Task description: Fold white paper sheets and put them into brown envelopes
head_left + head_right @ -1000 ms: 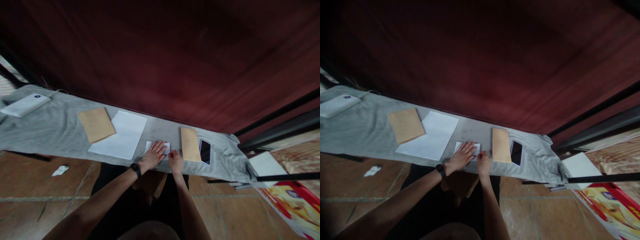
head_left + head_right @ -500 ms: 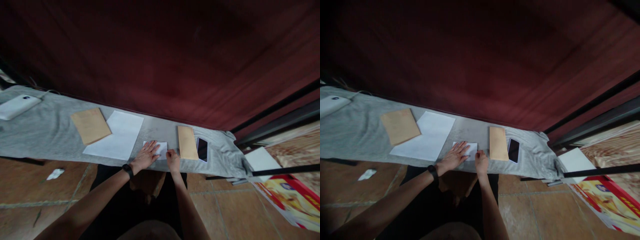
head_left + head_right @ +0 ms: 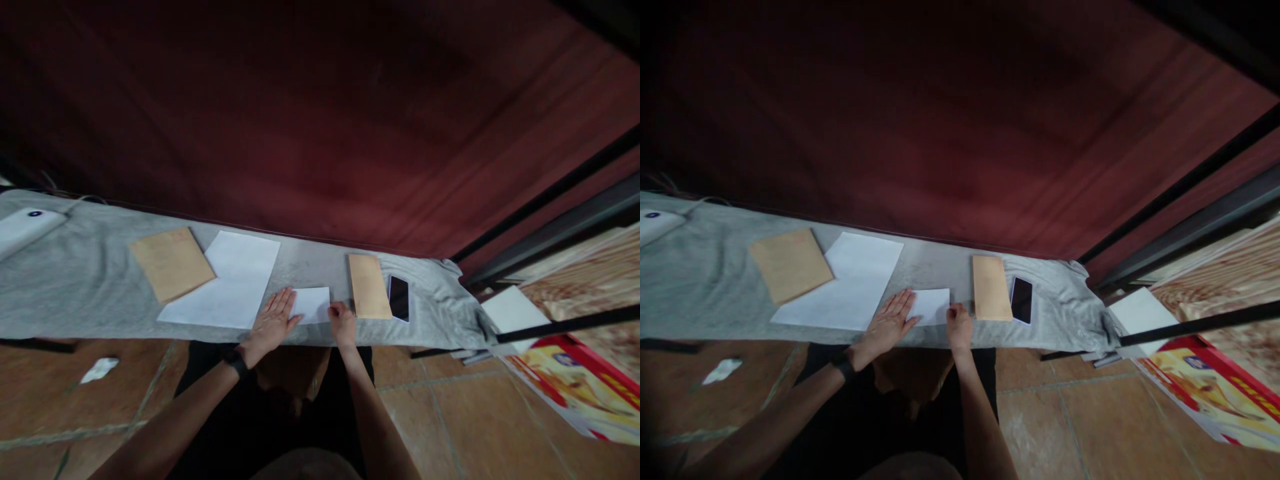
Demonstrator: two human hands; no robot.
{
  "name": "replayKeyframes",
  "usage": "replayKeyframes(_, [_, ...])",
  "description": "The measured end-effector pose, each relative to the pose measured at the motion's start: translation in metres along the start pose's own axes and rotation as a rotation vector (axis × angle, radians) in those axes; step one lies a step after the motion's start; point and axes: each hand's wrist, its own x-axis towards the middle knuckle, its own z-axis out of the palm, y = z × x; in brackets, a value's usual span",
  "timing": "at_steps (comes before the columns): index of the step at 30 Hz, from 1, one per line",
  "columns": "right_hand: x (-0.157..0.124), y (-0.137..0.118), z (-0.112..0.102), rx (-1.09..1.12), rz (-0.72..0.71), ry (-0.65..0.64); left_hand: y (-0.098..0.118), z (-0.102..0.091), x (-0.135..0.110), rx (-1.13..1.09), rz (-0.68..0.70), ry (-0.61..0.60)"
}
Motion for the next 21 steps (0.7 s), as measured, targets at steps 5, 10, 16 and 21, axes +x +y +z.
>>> replayKeyframes(5, [0.003, -0.002, -0.005, 0.107, -0.018, 0.016, -0.001, -0.002, -0.01, -0.022, -0.049, 0.039])
replayKeyframes(10, [0.001, -0.018, -0.03, 0.17, -0.072, 0.088, 0.012, -0.011, -0.005, -0.273, -0.168, 0.086])
replayKeyframes(16, [-0.017, -0.065, -0.063, -0.123, -0.484, 0.199, 0.062, -0.043, 0.03, -1.149, -0.416, 0.049])
replayKeyframes(21, [-0.04, -0.083, -0.044, -0.294, -0.678, 0.059, 0.079, -0.05, 0.044, -1.536, -0.551, 0.107])
